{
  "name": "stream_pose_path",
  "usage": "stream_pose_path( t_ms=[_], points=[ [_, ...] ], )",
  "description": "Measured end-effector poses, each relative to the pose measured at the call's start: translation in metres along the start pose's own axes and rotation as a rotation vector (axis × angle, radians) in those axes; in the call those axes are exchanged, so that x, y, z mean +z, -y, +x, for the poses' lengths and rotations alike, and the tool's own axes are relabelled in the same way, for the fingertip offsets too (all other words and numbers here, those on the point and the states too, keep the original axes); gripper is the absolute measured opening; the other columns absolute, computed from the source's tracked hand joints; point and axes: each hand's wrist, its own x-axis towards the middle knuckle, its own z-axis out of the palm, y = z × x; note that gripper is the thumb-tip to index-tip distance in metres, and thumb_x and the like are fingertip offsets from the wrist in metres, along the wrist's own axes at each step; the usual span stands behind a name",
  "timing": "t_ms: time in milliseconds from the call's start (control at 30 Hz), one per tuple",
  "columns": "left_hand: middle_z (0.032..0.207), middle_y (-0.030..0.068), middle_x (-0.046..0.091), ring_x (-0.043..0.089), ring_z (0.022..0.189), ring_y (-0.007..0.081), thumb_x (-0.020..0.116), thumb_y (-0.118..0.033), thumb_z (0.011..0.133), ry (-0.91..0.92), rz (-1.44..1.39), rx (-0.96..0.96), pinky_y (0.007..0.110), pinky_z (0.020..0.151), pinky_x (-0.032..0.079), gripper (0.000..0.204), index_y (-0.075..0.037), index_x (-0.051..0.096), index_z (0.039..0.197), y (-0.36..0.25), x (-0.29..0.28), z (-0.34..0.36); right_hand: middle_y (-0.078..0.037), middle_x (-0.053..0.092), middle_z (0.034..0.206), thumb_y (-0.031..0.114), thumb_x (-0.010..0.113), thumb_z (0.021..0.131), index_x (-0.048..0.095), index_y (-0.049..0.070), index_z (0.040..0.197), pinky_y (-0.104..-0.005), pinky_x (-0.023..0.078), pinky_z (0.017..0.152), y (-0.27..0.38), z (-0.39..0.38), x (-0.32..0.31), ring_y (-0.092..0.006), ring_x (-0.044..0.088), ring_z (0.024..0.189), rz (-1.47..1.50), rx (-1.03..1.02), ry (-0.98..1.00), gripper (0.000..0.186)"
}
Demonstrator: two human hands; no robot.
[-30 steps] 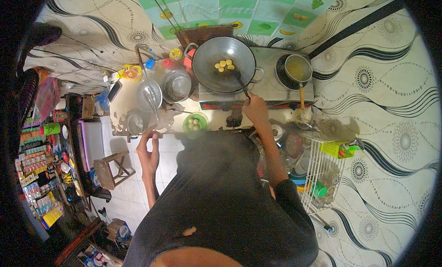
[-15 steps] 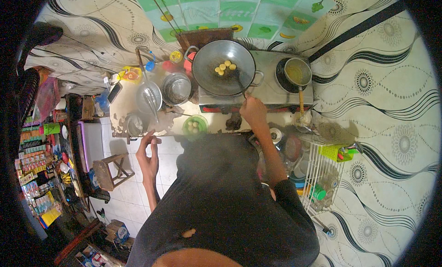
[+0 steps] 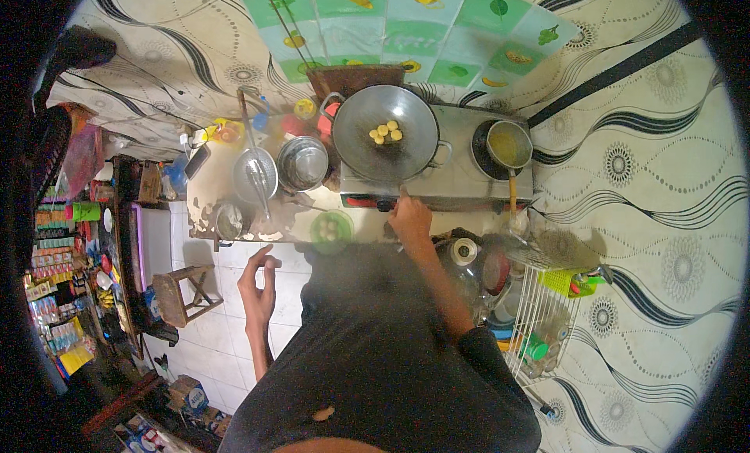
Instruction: The person prepares snacks by seasoning them with a packet and then fries them in a pan of oil on a stove, using a spatula to move them.
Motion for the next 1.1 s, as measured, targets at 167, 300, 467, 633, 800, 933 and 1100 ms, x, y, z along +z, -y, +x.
stream_pose_path(
  t_ms=[167, 300, 467, 633, 800, 933, 1100],
  points=[
    [0.086, 0.0086, 0.069, 0.064, 0.085, 0.0158, 0.056, -0.012, 0.099, 0.019, -0.016, 0.010, 0.033, 0.084, 0.049, 0.027, -0.001, 0.064, 0.123, -0.001, 0.001, 0.000, -0.023, 0.068, 0.089, 0.014, 0.065, 0.079, 0.054, -0.001, 0.135, -0.0499, 0.054, 0.076, 0.012, 0.011, -0.002, -0.0378, 0.068, 0.086, -0.061, 0.032, 0.029, 0.059],
    [0.085, 0.0085, 0.069, 0.064, 0.085, 0.0157, 0.056, -0.011, 0.099, 0.013, -0.010, -0.008, 0.032, 0.083, 0.049, 0.026, -0.002, 0.064, 0.123, -0.004, -0.003, -0.002, -0.023, 0.068, 0.090, 0.015, 0.066, 0.079, 0.053, 0.000, 0.136, -0.0493, 0.054, 0.077, 0.012, 0.011, -0.012, -0.0381, 0.067, 0.086, -0.053, 0.028, 0.033, 0.061],
    [0.085, 0.0093, 0.069, 0.065, 0.084, 0.0164, 0.056, -0.010, 0.099, 0.009, -0.011, -0.041, 0.033, 0.082, 0.050, 0.026, -0.003, 0.064, 0.122, -0.003, -0.003, -0.005, -0.023, 0.067, 0.090, 0.016, 0.067, 0.078, 0.057, -0.001, 0.131, -0.0476, 0.054, 0.076, -0.002, 0.014, -0.004, -0.0383, 0.067, 0.085, -0.085, 0.061, 0.010, 0.056],
    [0.085, 0.0101, 0.069, 0.065, 0.083, 0.0172, 0.057, -0.010, 0.099, 0.024, -0.007, -0.019, 0.033, 0.081, 0.050, 0.025, -0.003, 0.064, 0.122, -0.004, -0.002, -0.005, -0.022, 0.066, 0.088, 0.017, 0.067, 0.080, 0.054, 0.000, 0.135, -0.0487, 0.054, 0.073, 0.000, 0.018, 0.014, -0.0388, 0.068, 0.083, -0.119, 0.024, 0.030, 0.059],
    [0.085, 0.0101, 0.069, 0.065, 0.083, 0.0172, 0.057, -0.010, 0.099, 0.016, 0.000, -0.008, 0.033, 0.080, 0.051, 0.025, -0.002, 0.064, 0.121, 0.000, -0.004, -0.009, -0.023, 0.066, 0.089, 0.018, 0.064, 0.082, 0.050, 0.002, 0.141, -0.0494, 0.054, 0.075, -0.005, 0.012, 0.011, -0.0391, 0.067, 0.084, -0.031, 0.021, 0.030, 0.063],
    [0.085, 0.0100, 0.069, 0.066, 0.083, 0.0171, 0.057, -0.010, 0.099, 0.027, 0.004, -0.042, 0.033, 0.081, 0.051, 0.024, -0.001, 0.064, 0.120, 0.001, -0.004, -0.008, -0.022, 0.066, 0.088, 0.018, 0.062, 0.083, 0.048, 0.003, 0.143, -0.0486, 0.054, 0.076, -0.002, 0.010, 0.016, -0.0365, 0.067, 0.086, -0.075, 0.026, 0.071, 0.064],
    [0.085, 0.0101, 0.069, 0.066, 0.083, 0.0175, 0.057, -0.010, 0.099, 0.016, 0.018, -0.001, 0.033, 0.081, 0.051, 0.024, -0.002, 0.065, 0.120, 0.002, -0.004, -0.005, -0.020, 0.068, 0.091, 0.019, 0.060, 0.085, 0.047, 0.004, 0.144, -0.0469, 0.054, 0.073, -0.003, 0.007, 0.007, -0.0344, 0.068, 0.084, -0.082, 0.030, 0.065, 0.062]
  ],
)
